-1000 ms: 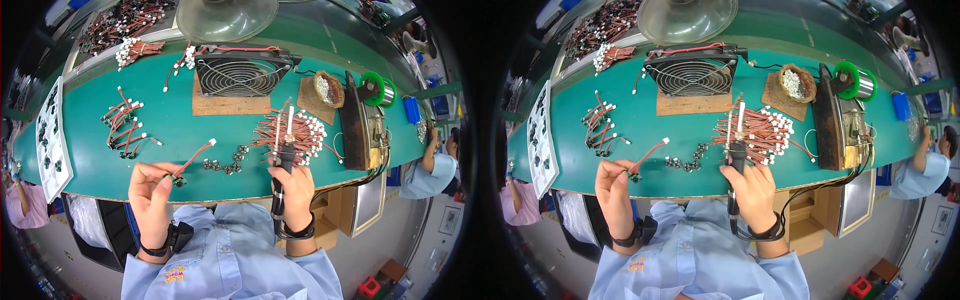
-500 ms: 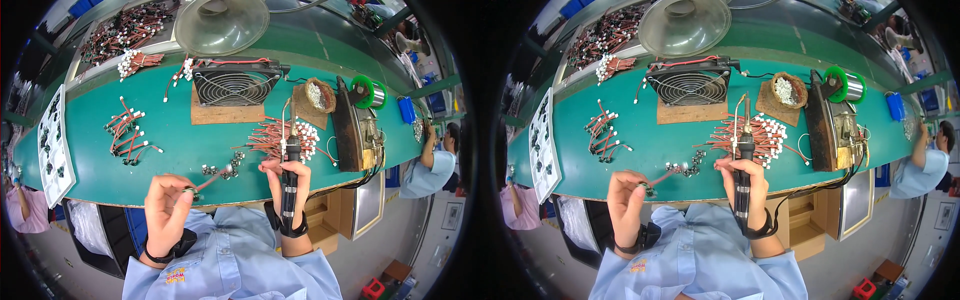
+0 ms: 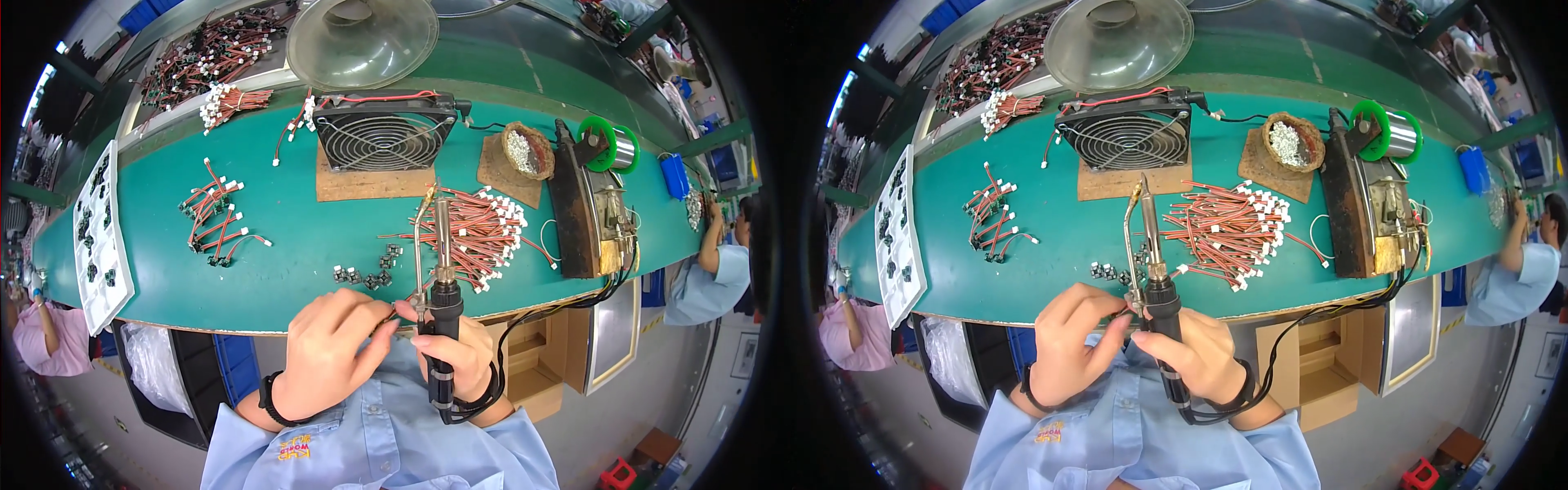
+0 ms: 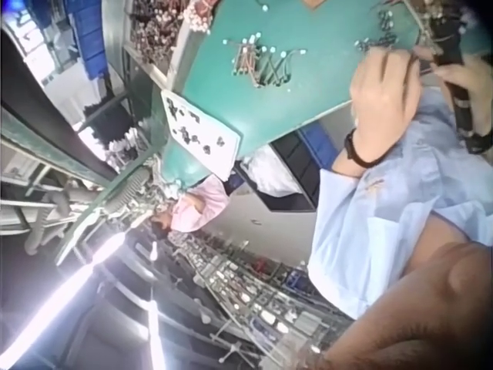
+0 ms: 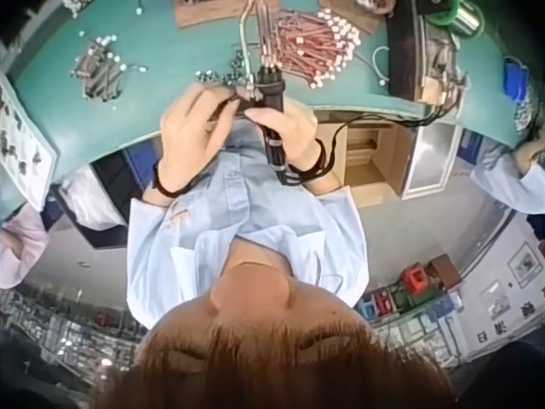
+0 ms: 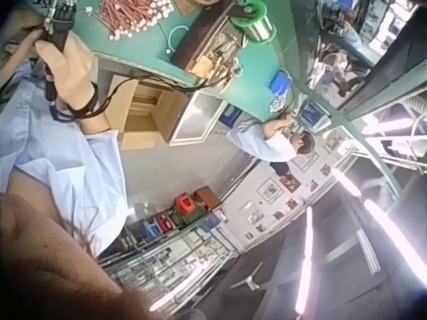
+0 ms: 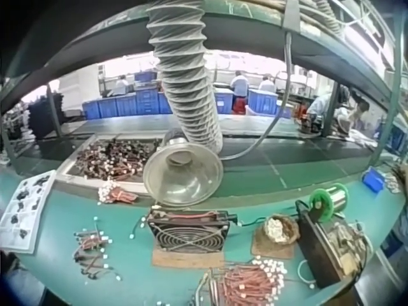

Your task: The person joins wires to circuit boards using a soldering iron, handling them one at a time. After each soldering action, they use a tool to trim the wire and place the completed assembly onto a pile.

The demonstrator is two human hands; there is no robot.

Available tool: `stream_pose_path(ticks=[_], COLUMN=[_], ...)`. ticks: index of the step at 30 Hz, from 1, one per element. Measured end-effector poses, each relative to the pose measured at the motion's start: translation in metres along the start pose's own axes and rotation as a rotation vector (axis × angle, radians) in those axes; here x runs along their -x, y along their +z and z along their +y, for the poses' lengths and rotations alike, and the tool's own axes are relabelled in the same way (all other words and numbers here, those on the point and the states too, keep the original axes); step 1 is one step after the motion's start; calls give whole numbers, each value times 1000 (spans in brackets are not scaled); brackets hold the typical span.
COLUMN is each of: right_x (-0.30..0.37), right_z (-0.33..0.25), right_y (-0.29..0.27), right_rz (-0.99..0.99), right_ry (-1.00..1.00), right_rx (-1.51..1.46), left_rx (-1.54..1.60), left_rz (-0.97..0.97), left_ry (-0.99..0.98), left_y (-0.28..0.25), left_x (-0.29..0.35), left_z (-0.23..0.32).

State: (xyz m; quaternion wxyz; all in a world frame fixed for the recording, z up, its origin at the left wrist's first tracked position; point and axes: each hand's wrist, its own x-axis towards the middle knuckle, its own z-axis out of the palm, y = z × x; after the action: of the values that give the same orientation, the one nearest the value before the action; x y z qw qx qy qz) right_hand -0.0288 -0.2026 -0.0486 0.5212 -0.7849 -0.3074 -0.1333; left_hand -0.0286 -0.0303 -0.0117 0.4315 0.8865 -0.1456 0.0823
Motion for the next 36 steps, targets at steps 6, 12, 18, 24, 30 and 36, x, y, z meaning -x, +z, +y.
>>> stream_pose_path(ticks=[6, 12, 18, 24, 30, 36], right_x=[-8, -5, -2, 0, -6, -5], right_z=[2, 4, 2, 3, -4, 2], right_y=[-3, -2, -5, -7, -13, -12], right_rz=[192, 175, 100, 167, 152, 182], right_ry=[-101, -68, -7, 17, 100, 46], right_rx=[237, 166, 46, 20, 70, 53], left_rx=[-57, -3, -33, 29, 38, 52], left_rz=[-9, -47, -49, -113, -117, -131], left_ry=[106, 107, 194, 171, 131, 37], left_y=[2, -1, -2, -2, -2, -2], left_x=[2, 3, -6, -4, -2, -3], left_z=[-3, -1, -1, -3, -3, 0])
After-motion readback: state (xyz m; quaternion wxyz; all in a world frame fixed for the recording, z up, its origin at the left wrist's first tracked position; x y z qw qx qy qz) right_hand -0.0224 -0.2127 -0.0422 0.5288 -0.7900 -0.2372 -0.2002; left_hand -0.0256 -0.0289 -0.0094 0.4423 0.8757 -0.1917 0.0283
